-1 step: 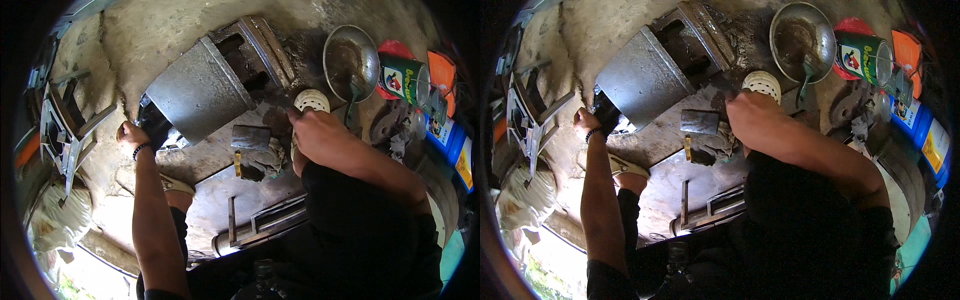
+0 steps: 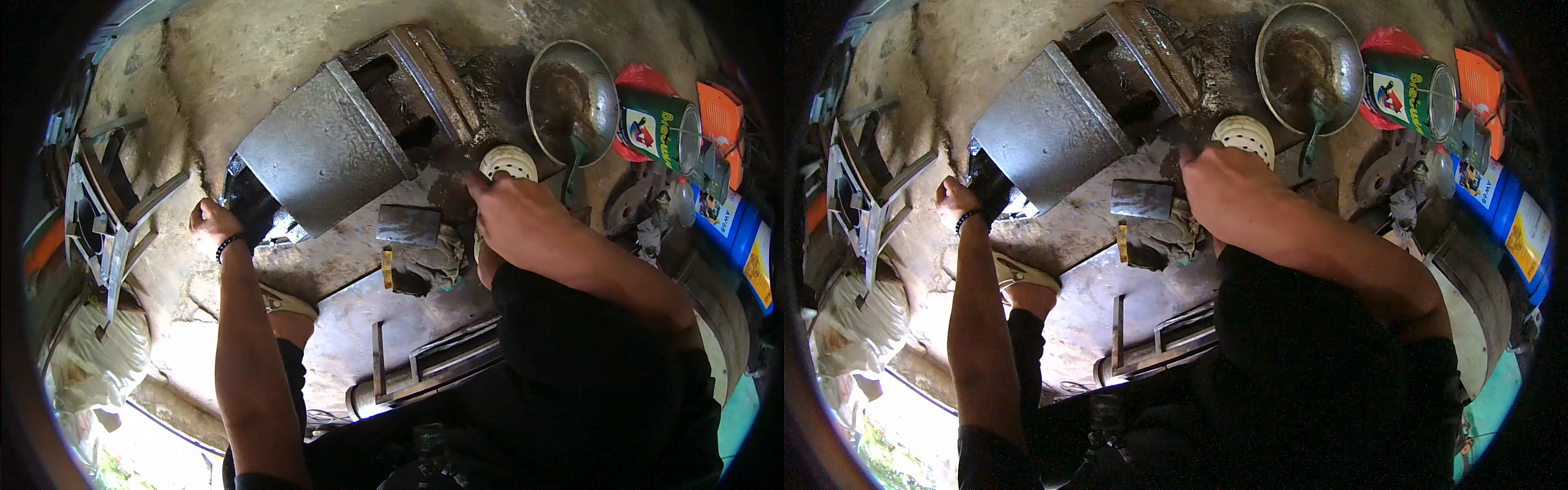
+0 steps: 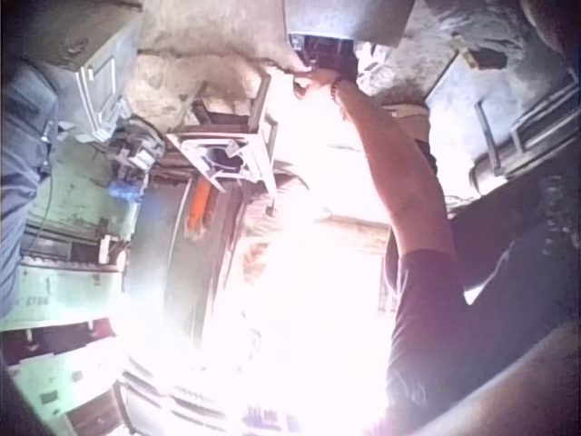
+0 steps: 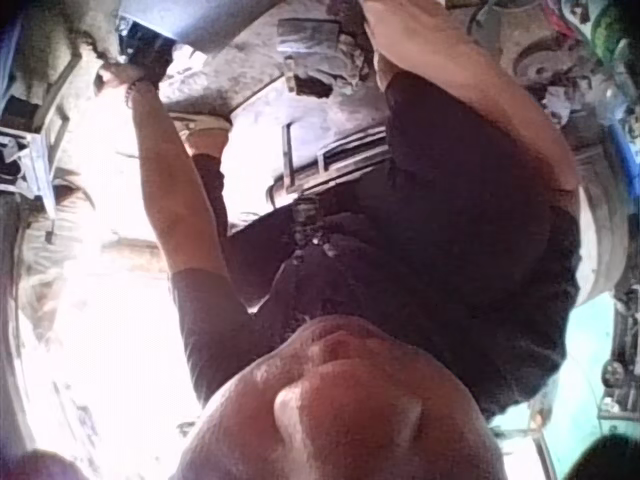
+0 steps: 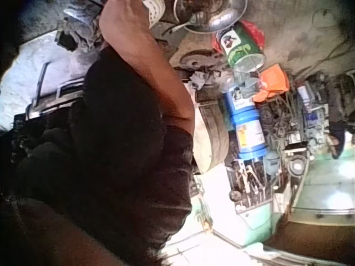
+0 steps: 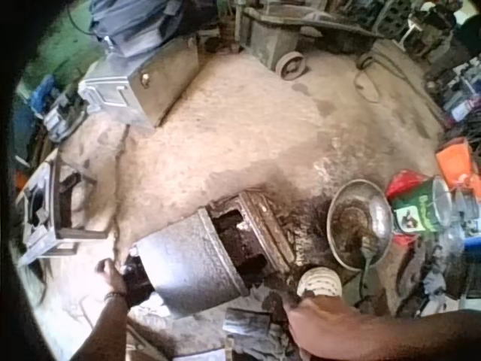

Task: The person scrubs a metal part on the floor using a cloth and a small brush, repeatedly wiping and scraping its surfaces. The person occasionally repositions the part and continues cleaning different areas.

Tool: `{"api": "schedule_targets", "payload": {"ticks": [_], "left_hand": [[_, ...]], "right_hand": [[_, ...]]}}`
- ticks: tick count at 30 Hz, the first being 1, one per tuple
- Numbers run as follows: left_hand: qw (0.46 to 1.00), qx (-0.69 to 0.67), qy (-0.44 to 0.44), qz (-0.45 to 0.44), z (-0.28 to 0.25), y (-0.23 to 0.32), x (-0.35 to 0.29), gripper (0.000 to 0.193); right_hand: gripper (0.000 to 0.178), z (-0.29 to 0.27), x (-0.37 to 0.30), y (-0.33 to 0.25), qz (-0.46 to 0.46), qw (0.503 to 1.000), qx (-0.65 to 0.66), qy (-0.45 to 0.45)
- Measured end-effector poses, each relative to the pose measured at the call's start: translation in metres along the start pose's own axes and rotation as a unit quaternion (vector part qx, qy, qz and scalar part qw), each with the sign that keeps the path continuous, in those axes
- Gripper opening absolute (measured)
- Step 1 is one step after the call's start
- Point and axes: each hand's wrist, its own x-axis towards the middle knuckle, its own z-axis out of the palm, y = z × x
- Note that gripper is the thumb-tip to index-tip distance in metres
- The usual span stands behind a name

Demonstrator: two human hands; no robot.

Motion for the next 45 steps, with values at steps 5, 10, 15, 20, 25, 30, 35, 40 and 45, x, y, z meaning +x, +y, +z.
{"api": "schedule_targets", "payload": {"ticks": [5, 10, 15, 20, 25, 30, 35, 40, 45], "left_hand": [[1.0, -0.001, 0.012, -0.016, 0.008, 0.003, 0.004, 0.048], [1.0, -0.018, -0.003, -0.012, 0.009, 0.002, 0.005, 0.048], [1.0, -0.016, -0.008, 0.001, 0.008, 0.001, 0.004, 0.048], [1.0, 0.01, 0.016, 0.004, 0.009, 0.001, 0.002, 0.048], [0.999, -0.009, 0.012, 0.035, 0.008, -0.001, 0.003, 0.047], [0.999, -0.025, 0.02, 0.031, 0.01, -0.001, 0.005, 0.047], [1.0, -0.02, 0.012, 0.0, 0.01, -0.002, 0.006, 0.05], [1.0, -0.002, 0.011, 0.005, 0.009, -0.001, 0.007, 0.047], [0.999, 0.025, 0.03, 0.024, 0.011, -0.004, 0.01, 0.047]], "right_hand": [[0.037, 0.002, 0.007, -0.002, -0.013, 0.998, -0.002, 0.059], [0.048, 0.008, 0.011, -0.002, -0.007, 0.999, -0.033, 0.038], [0.049, 0.009, 0.006, 0.004, 0.0, 0.999, -0.023, 0.041], [0.051, 0.004, -0.01, 0.016, -0.01, 0.999, -0.002, 0.047], [0.053, -0.009, -0.025, 0.024, -0.013, 0.995, 0.082, 0.062], [0.054, -0.022, -0.026, 0.039, -0.063, 0.996, 0.052, 0.037], [0.056, -0.017, -0.04, 0.127, -0.106, 0.949, 0.2, 0.22], [0.052, 0.024, -0.025, 0.221, 0.148, 0.929, 0.116, 0.318], [0.052, 0.067, -0.005, 0.271, 0.183, 0.892, 0.0, 0.414]]}}
